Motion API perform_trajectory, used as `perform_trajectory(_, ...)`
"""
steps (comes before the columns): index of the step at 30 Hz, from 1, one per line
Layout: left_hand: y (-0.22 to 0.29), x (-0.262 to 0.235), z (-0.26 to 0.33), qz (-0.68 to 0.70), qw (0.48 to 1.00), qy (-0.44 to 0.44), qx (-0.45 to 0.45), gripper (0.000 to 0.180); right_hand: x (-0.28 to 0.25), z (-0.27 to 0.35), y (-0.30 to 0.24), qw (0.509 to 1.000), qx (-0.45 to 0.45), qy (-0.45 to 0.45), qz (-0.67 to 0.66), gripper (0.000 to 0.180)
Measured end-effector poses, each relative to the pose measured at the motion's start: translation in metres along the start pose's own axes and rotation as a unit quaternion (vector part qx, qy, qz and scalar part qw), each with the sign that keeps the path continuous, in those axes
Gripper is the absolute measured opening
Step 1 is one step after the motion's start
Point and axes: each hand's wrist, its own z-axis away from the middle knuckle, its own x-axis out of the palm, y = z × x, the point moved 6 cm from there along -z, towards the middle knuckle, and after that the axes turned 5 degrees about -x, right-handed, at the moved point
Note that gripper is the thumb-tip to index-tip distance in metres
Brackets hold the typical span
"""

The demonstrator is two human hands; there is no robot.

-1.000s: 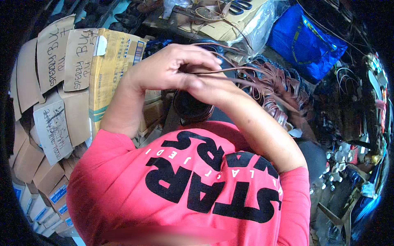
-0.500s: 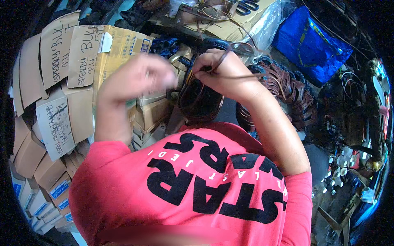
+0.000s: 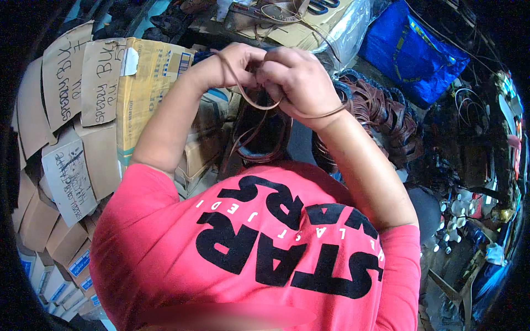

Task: The recorder is lacing and tying various pairs of leather shoes in a workshop environment.

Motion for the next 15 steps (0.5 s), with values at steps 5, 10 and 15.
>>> perform_trajectory(5,-0.014,-0.034,0.020,0.154,0.938,0.301,0.072,0.014,-0.002,0.026,0.021,0.838,0.246,0.143,-0.466,0.034)
perform_trajectory(10,-0.053,-0.058,0.040,-0.039,0.902,0.411,-0.128,0.034,-0.006,0.081,0.020,0.677,0.382,0.172,-0.606,0.047)
perform_trajectory(15,-0.062,-0.039,0.065,-0.383,0.818,0.388,-0.185,0.033,-0.006,0.181,0.017,0.460,0.566,0.286,-0.622,0.047)
